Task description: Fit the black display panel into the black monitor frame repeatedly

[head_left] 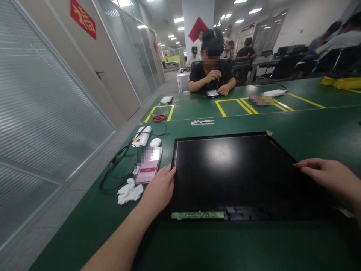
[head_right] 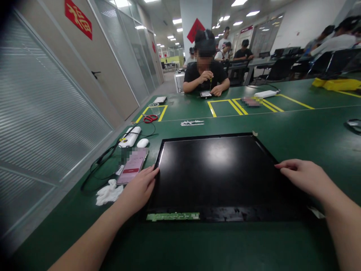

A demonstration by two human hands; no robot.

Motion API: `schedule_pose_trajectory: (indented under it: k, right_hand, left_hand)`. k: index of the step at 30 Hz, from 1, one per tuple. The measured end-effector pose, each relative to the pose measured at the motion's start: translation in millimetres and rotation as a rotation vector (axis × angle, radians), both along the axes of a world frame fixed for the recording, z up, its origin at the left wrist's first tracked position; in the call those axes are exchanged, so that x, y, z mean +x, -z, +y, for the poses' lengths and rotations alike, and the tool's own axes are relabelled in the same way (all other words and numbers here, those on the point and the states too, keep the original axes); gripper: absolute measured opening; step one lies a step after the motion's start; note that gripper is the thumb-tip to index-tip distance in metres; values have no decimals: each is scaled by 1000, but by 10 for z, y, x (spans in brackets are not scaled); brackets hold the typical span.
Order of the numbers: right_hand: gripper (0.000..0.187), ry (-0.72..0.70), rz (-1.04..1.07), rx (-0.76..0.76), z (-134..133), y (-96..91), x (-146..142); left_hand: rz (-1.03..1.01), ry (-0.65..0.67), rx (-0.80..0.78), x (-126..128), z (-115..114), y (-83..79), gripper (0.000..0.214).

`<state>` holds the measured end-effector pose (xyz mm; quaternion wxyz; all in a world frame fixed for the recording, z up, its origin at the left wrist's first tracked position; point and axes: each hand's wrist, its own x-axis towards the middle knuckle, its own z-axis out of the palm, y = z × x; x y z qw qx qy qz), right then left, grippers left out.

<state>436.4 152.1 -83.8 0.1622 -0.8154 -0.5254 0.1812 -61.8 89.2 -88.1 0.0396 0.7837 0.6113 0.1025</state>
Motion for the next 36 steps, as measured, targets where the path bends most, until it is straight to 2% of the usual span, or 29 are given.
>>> schedule_pose_trajectory:
  k: [6, 11, 21, 28, 32, 36]
  right_hand:
    - [22, -27, -75, 11, -18, 5, -5]
    - [26, 21, -44, -25, 3, 41, 0]
    - [30, -60, -71, 54, 67, 171, 128]
    - [28, -58, -50, 46, 55, 164, 96]
    - [27, -70, -68, 61, 40, 132, 61]
    - [27, -54, -67, 31, 33, 94, 39]
  left_hand:
    - [-5, -3, 20, 8, 11, -4, 46]
    - [27, -8, -24, 25, 16, -26, 47]
    - [7, -25, -24, 38, 28, -13, 46]
    - [12, -32, -41, 46, 22, -27, 47]
    - [-69, -44, -34, 15, 37, 22, 47]
    - [-291, -130, -37, 4, 48, 36, 53]
